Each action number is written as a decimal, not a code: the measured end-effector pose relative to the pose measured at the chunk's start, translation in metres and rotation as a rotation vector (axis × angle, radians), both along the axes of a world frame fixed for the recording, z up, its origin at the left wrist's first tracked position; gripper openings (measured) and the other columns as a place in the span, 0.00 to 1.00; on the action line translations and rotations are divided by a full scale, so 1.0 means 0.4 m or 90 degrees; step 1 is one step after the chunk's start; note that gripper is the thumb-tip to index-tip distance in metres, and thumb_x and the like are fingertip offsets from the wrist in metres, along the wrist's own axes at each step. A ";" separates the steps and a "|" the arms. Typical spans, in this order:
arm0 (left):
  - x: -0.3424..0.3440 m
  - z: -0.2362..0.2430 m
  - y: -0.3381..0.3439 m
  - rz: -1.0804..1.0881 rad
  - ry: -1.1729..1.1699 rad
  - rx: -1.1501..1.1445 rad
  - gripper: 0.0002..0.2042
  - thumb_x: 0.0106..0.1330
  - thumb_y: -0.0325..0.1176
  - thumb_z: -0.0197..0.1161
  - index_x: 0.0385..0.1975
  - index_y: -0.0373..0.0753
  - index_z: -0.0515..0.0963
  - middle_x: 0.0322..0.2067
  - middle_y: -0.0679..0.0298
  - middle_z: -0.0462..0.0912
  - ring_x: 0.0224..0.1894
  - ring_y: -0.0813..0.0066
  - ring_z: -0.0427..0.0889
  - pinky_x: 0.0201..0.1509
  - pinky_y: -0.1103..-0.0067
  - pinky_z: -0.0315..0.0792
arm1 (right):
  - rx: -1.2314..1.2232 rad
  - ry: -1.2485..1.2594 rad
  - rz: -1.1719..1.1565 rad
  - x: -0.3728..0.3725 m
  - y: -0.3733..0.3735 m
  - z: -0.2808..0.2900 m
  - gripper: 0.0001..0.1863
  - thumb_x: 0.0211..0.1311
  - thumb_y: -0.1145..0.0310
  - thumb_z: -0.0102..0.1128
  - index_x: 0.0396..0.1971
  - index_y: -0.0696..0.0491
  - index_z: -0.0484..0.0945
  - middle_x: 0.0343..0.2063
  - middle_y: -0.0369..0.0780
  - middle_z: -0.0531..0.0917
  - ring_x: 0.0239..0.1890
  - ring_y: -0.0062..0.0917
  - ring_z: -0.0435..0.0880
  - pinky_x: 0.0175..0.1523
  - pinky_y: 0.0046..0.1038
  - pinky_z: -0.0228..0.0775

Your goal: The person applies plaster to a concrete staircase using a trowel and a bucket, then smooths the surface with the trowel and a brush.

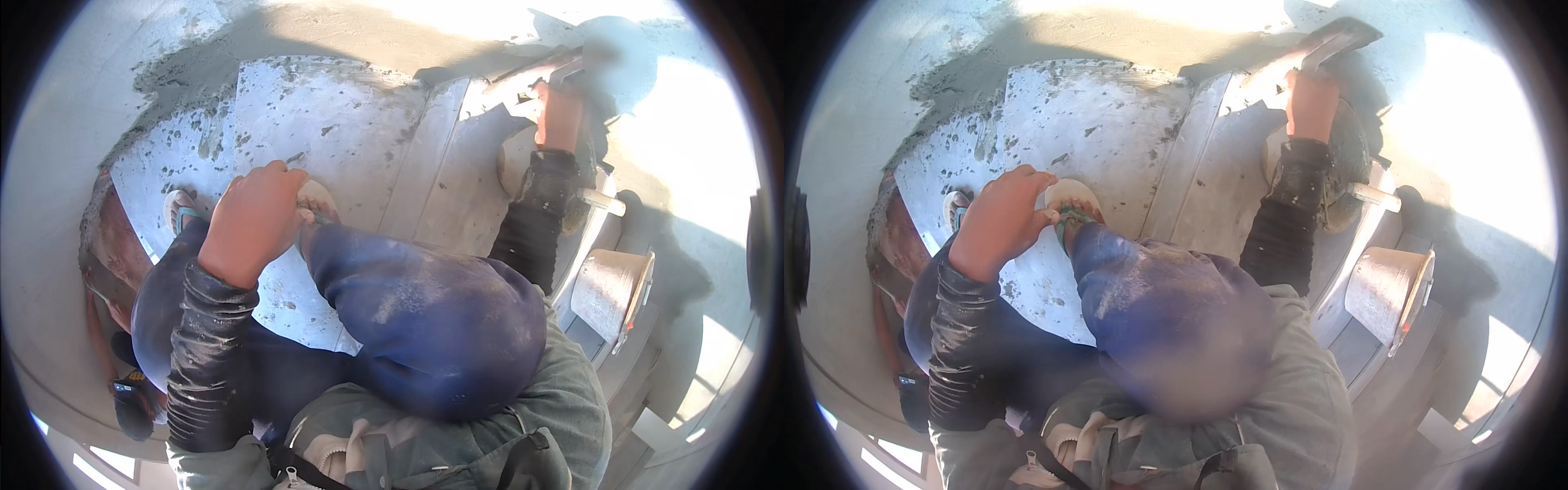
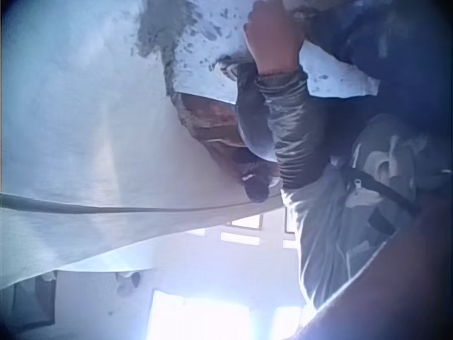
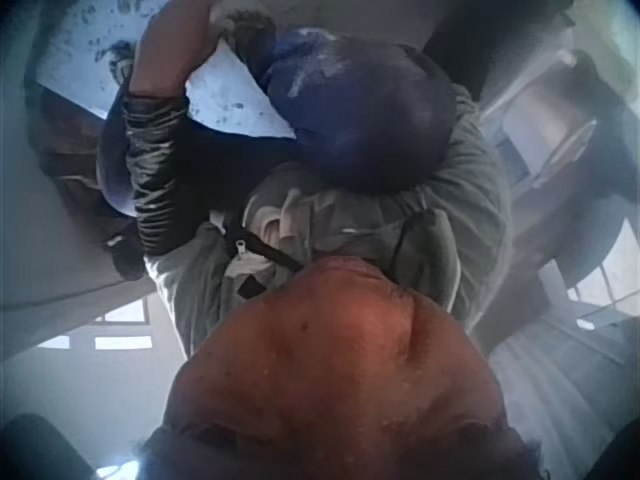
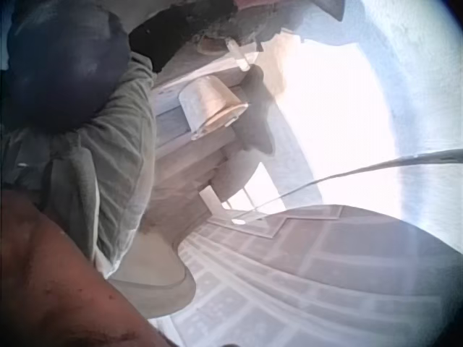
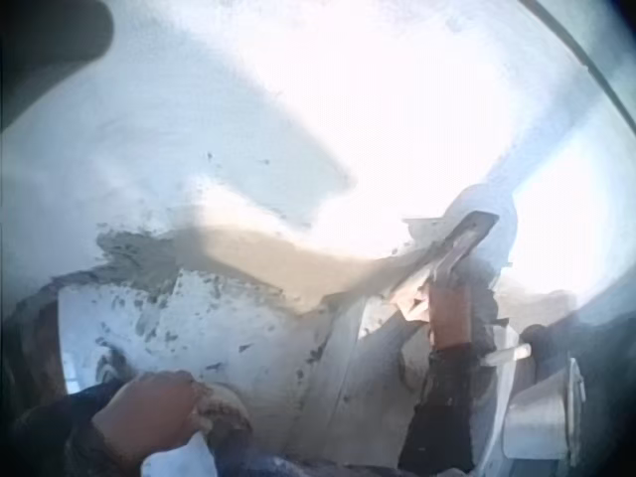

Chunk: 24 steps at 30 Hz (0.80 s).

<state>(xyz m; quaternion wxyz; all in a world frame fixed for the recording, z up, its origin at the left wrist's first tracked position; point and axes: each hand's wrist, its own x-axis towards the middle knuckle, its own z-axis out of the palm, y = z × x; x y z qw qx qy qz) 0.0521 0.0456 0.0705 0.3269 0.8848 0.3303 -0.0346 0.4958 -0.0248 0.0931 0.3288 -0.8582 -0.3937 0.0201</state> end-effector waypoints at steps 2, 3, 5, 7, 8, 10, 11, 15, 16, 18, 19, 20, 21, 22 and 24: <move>0.027 0.004 -0.006 -0.010 -0.031 0.013 0.20 0.57 0.33 0.70 0.50 0.38 0.79 0.40 0.56 0.79 0.46 0.53 0.80 0.50 0.64 0.73 | -0.079 -0.114 -0.035 0.067 0.000 -0.079 0.10 0.55 0.77 0.58 0.37 0.62 0.81 0.31 0.45 0.85 0.35 0.30 0.84 0.39 0.29 0.74; 0.027 0.004 -0.010 -0.011 -0.033 0.018 0.19 0.57 0.33 0.70 0.49 0.38 0.79 0.40 0.56 0.79 0.45 0.53 0.80 0.50 0.64 0.73 | -0.073 -0.095 -0.062 0.057 0.021 -0.118 0.09 0.53 0.76 0.59 0.34 0.61 0.83 0.31 0.45 0.85 0.35 0.31 0.84 0.39 0.30 0.75; 0.030 -0.003 -0.019 -0.014 -0.027 -0.024 0.19 0.57 0.33 0.70 0.49 0.38 0.79 0.39 0.57 0.78 0.44 0.53 0.80 0.49 0.64 0.73 | 0.029 0.051 -0.136 0.083 0.033 -0.185 0.07 0.50 0.73 0.63 0.29 0.57 0.85 0.29 0.45 0.86 0.36 0.34 0.85 0.41 0.32 0.76; 0.035 0.008 -0.017 -0.023 -0.037 -0.036 0.19 0.57 0.33 0.70 0.49 0.39 0.79 0.38 0.57 0.78 0.44 0.54 0.80 0.49 0.64 0.73 | -0.013 -0.093 -0.087 0.247 -0.001 -0.226 0.05 0.47 0.70 0.65 0.25 0.54 0.86 0.29 0.44 0.87 0.37 0.36 0.85 0.44 0.34 0.76; 0.028 0.004 -0.015 -0.022 -0.017 -0.032 0.19 0.57 0.33 0.70 0.49 0.39 0.79 0.38 0.57 0.78 0.44 0.54 0.80 0.49 0.64 0.73 | -0.107 -0.197 -0.045 0.271 0.005 -0.247 0.05 0.47 0.70 0.66 0.24 0.54 0.86 0.29 0.43 0.87 0.37 0.37 0.86 0.44 0.34 0.76; 0.021 -0.003 -0.012 -0.019 -0.005 -0.018 0.19 0.57 0.33 0.70 0.49 0.39 0.79 0.38 0.57 0.78 0.43 0.54 0.80 0.48 0.64 0.74 | -0.306 -0.411 0.009 0.298 -0.006 -0.237 0.05 0.46 0.70 0.67 0.25 0.53 0.87 0.29 0.43 0.87 0.36 0.38 0.85 0.46 0.35 0.76; 0.014 -0.002 -0.012 -0.012 -0.005 -0.007 0.19 0.57 0.34 0.70 0.49 0.39 0.79 0.38 0.57 0.78 0.43 0.54 0.80 0.48 0.63 0.74 | -0.302 -0.403 0.027 0.288 0.001 -0.239 0.06 0.47 0.71 0.66 0.27 0.53 0.86 0.29 0.43 0.87 0.35 0.37 0.85 0.46 0.35 0.75; 0.006 -0.018 -0.019 -0.001 0.012 0.004 0.18 0.56 0.35 0.70 0.47 0.39 0.79 0.38 0.56 0.78 0.43 0.53 0.80 0.47 0.63 0.74 | -0.122 -0.018 -0.104 0.125 0.048 -0.201 0.11 0.52 0.74 0.62 0.37 0.59 0.82 0.27 0.44 0.84 0.31 0.32 0.83 0.40 0.30 0.74; 0.012 -0.017 -0.019 -0.006 0.014 -0.014 0.18 0.56 0.35 0.71 0.46 0.39 0.79 0.38 0.56 0.78 0.43 0.53 0.80 0.48 0.63 0.74 | -0.034 0.109 -0.152 0.073 0.062 -0.169 0.13 0.54 0.74 0.61 0.40 0.60 0.80 0.27 0.44 0.83 0.30 0.30 0.83 0.38 0.28 0.74; 0.019 -0.011 -0.017 -0.011 0.023 -0.048 0.17 0.56 0.35 0.71 0.45 0.39 0.79 0.38 0.56 0.78 0.43 0.53 0.80 0.48 0.63 0.74 | 0.094 0.218 -0.164 0.011 0.074 -0.144 0.15 0.56 0.77 0.58 0.45 0.63 0.77 0.27 0.43 0.81 0.29 0.27 0.82 0.34 0.26 0.73; 0.021 -0.013 -0.018 -0.013 0.012 -0.038 0.17 0.56 0.35 0.71 0.45 0.39 0.79 0.38 0.56 0.78 0.43 0.53 0.80 0.48 0.63 0.74 | 0.146 0.241 -0.147 0.007 0.071 -0.148 0.17 0.57 0.78 0.57 0.47 0.65 0.74 0.28 0.43 0.80 0.29 0.26 0.81 0.32 0.26 0.72; 0.022 -0.019 -0.021 -0.014 0.002 -0.028 0.17 0.56 0.35 0.71 0.45 0.39 0.79 0.38 0.56 0.78 0.43 0.53 0.80 0.48 0.63 0.74 | 0.197 0.264 -0.128 0.005 0.071 -0.156 0.18 0.57 0.79 0.56 0.49 0.67 0.72 0.28 0.43 0.79 0.29 0.24 0.80 0.30 0.25 0.71; 0.021 -0.021 -0.021 -0.015 -0.007 -0.018 0.17 0.56 0.35 0.71 0.45 0.39 0.79 0.38 0.56 0.78 0.43 0.53 0.80 0.48 0.63 0.74 | 0.228 0.320 -0.099 0.015 0.068 -0.171 0.19 0.57 0.80 0.56 0.50 0.67 0.72 0.29 0.43 0.79 0.28 0.25 0.80 0.29 0.27 0.72; 0.025 -0.020 -0.020 -0.020 0.001 -0.020 0.17 0.56 0.35 0.71 0.45 0.39 0.78 0.38 0.56 0.78 0.43 0.52 0.80 0.48 0.63 0.74 | 0.257 0.372 -0.072 0.029 0.058 -0.182 0.20 0.56 0.82 0.57 0.51 0.68 0.71 0.30 0.43 0.79 0.28 0.26 0.81 0.29 0.28 0.73; 0.033 -0.013 -0.015 -0.030 0.016 -0.025 0.18 0.56 0.35 0.71 0.45 0.38 0.78 0.38 0.55 0.78 0.43 0.52 0.80 0.48 0.63 0.74 | 0.278 0.428 -0.018 0.062 0.043 -0.197 0.19 0.54 0.84 0.58 0.49 0.67 0.72 0.32 0.43 0.80 0.31 0.28 0.82 0.31 0.31 0.75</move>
